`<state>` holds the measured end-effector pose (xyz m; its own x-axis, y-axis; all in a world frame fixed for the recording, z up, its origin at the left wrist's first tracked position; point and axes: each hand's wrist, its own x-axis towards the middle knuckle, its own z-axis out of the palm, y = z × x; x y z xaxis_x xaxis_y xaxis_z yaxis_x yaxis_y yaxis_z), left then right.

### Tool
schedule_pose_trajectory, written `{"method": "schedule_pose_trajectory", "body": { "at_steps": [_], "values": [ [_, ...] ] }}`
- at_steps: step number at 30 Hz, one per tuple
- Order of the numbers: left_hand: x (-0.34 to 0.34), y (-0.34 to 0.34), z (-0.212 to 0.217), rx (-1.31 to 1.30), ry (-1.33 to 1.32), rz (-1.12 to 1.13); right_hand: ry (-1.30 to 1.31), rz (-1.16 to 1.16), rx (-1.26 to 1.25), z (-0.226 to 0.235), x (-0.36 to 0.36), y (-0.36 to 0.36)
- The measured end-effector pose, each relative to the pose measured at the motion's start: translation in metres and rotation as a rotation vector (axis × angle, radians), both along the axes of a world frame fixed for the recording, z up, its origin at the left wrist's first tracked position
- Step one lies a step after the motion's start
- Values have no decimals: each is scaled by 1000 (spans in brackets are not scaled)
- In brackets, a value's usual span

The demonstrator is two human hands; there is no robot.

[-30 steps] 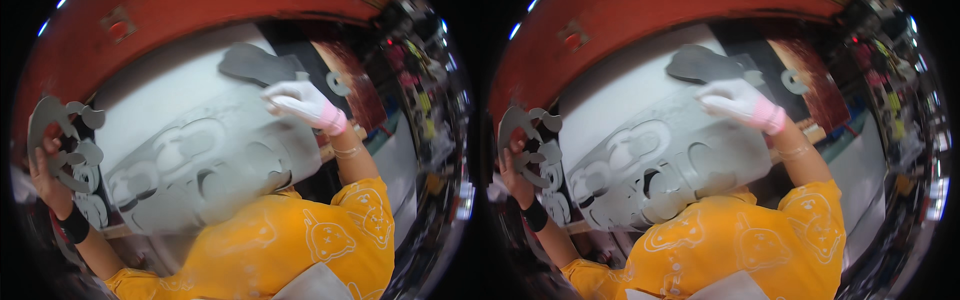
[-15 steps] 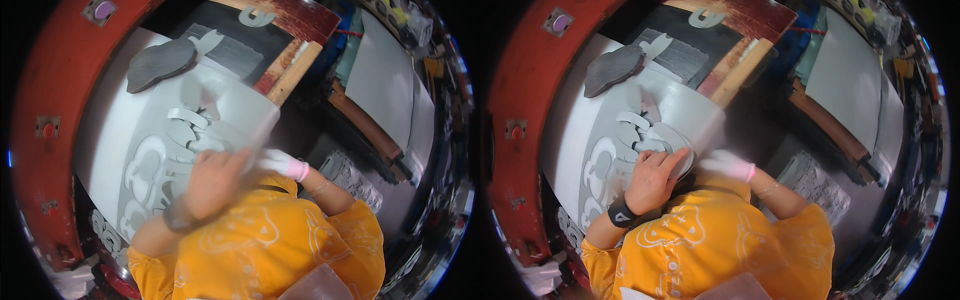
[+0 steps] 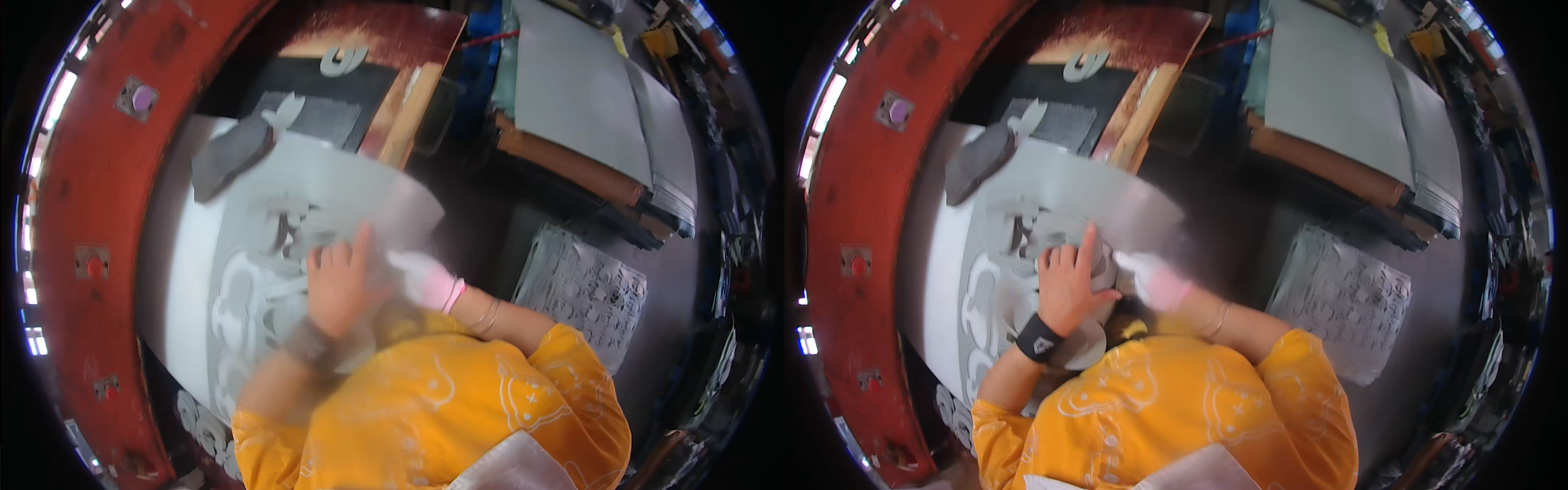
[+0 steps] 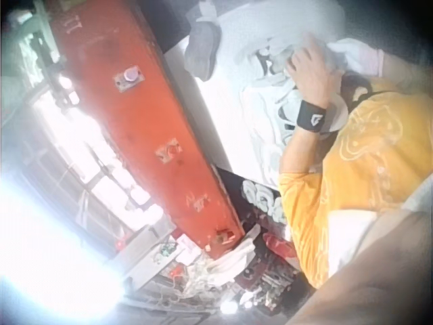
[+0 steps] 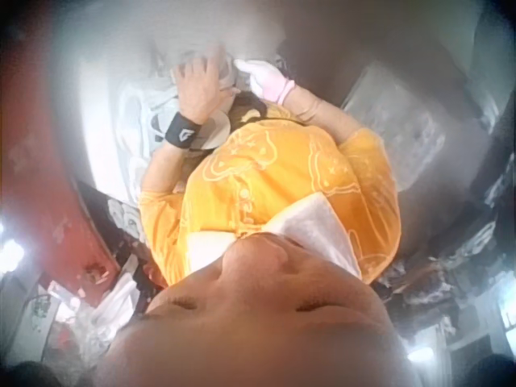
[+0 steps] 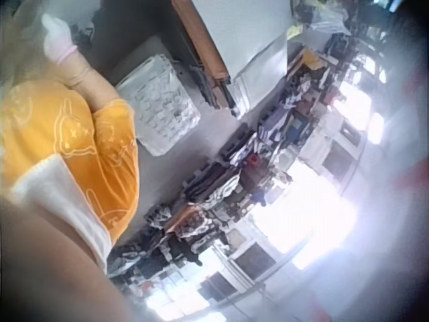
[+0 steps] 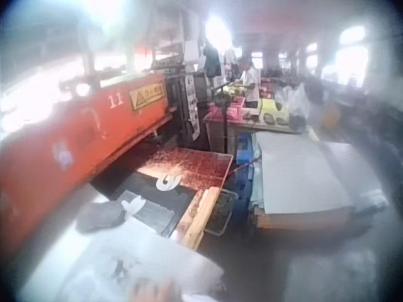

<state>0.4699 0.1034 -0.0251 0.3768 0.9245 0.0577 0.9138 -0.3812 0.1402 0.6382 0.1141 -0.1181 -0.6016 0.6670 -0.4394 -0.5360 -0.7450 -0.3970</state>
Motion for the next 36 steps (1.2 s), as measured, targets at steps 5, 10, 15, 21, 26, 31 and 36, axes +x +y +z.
{"method": "schedule_pose_trajectory", "body": {
  "at_steps": [5, 10, 15, 21, 26, 31, 36],
  "values": [
    [7, 6, 0, 104, 89, -23, -213, 80, 78, 27, 14, 5],
    [7, 7, -7, 88, 78, -35, -198, 105, -28, 30, 26, 7],
    [29, -4, -7, 158, 268, 32, -559, 266, 454, 31, 27, 7],
    [18, 9, 12, -71, -141, 59, -380, 283, 389, 37, 37, 23],
    [5, 0, 13, 0, -168, 8, -67, 192, 181, 40, 35, 19],
    [17, -10, 6, 108, -81, 122, -134, 166, 611, 43, 37, 22],
    [13, -4, 6, 126, -170, 148, -176, 180, 789, 28, 36, 32]
  ]
}}
